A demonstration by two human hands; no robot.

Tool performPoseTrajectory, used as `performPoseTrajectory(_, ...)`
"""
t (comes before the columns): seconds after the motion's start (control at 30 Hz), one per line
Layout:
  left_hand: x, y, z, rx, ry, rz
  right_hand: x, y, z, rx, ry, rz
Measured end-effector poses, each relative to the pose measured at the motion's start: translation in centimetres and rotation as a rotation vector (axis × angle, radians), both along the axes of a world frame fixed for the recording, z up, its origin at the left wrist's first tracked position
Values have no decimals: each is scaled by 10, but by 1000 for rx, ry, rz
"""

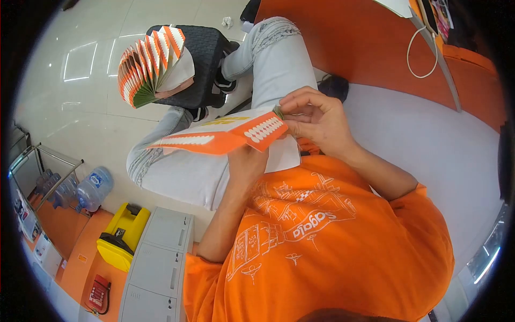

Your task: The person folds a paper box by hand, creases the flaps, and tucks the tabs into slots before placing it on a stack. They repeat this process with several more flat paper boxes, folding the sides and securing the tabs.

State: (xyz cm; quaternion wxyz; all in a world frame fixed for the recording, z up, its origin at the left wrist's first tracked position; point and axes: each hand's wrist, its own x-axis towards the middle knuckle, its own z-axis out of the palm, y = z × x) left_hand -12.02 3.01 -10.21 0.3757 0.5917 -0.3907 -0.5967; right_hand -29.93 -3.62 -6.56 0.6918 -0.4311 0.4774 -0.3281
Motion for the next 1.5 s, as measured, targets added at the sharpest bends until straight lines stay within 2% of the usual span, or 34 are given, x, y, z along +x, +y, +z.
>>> performPoseTrajectory(0.07,-8,1,8,2,-79,64,-3,0,-3,-53,18,41)
performPoseTrajectory(0.13,-13,-9,6,-20,316,208,-4,1,-7,-105,37,83)
performPoseTrajectory(0.17,-10,-9,10,22,267,101,-3,2,-9,-107,68,78)
performPoseTrajectory(0.33,-16,-10,8,-46,224,123,4,3,-9,-160,147,62)
performPoseTrajectory(0.4,-18,-10,9,-13,222,208,6,5,-10,-355,237,84)
performPoseTrajectory(0.43,-18,-10,11,-13,222,210,4,5,-11,-356,237,86)
performPoseTrajectory(0.5,-17,-15,19,51,168,174,1,5,-15,-408,463,130)
performPoseTrajectory(0.53,-16,-15,25,53,168,178,2,6,-18,-407,462,134)
performPoseTrajectory(0.6,-12,-9,41,74,29,32,4,3,-30,-451,491,-29)
performPoseTrajectory(0.63,-7,-1,54,72,31,33,0,1,-39,-454,492,-28)
performPoseTrajectory(0.7,8,17,75,-246,-159,105,-9,-4,-53,-246,503,-78)
performPoseTrajectory(0.73,17,16,72,-245,-159,102,-9,-5,-53,-244,503,-80)
performPoseTrajectory(0.8,34,14,62,-690,-618,402,-5,-8,-50,-270,430,-105)
performPoseTrajectory(0.83,32,11,61,-686,-620,401,-2,-7,-46,-266,429,-103)
performPoseTrajectory(0.9,30,2,57,-286,-314,322,7,-9,-39,-152,206,-68)
performPoseTrajectory(0.93,31,2,57,-286,-320,329,11,-10,-35,-152,200,-60)
performPoseTrajectory(1.0,32,1,57,-119,-110,184,16,-11,-29,-147,306,49)
performPoseTrajectory(1.07,35,-1,61,-130,-160,111,15,-10,-30,-165,380,92)
performPoseTrajectory(1.13,31,-3,62,-73,-73,237,15,-13,-27,-188,454,142)
performPoseTrajectory(1.17,34,-1,62,-75,-75,239,16,-15,-24,-143,364,118)
performPoseTrajectory(1.23,45,4,56,115,-282,289,15,-18,-22,-98,268,96)
performPoseTrajectory(1.27,48,3,53,112,-287,291,10,-20,-23,-156,200,-14)
performPoseTrajectory(1.3,52,2,50,117,-313,396,3,-22,-23,-213,131,-123)
performPoseTrajectory(1.33,57,3,44,123,-340,504,-5,-19,-19,-210,124,-119)
performPoseTrajectory(1.4,75,12,18,186,-432,468,-16,-10,-2,-848,301,199)
performPoseTrajectory(1.5,83,22,-4,111,-512,434,22,4,23,-985,296,316)
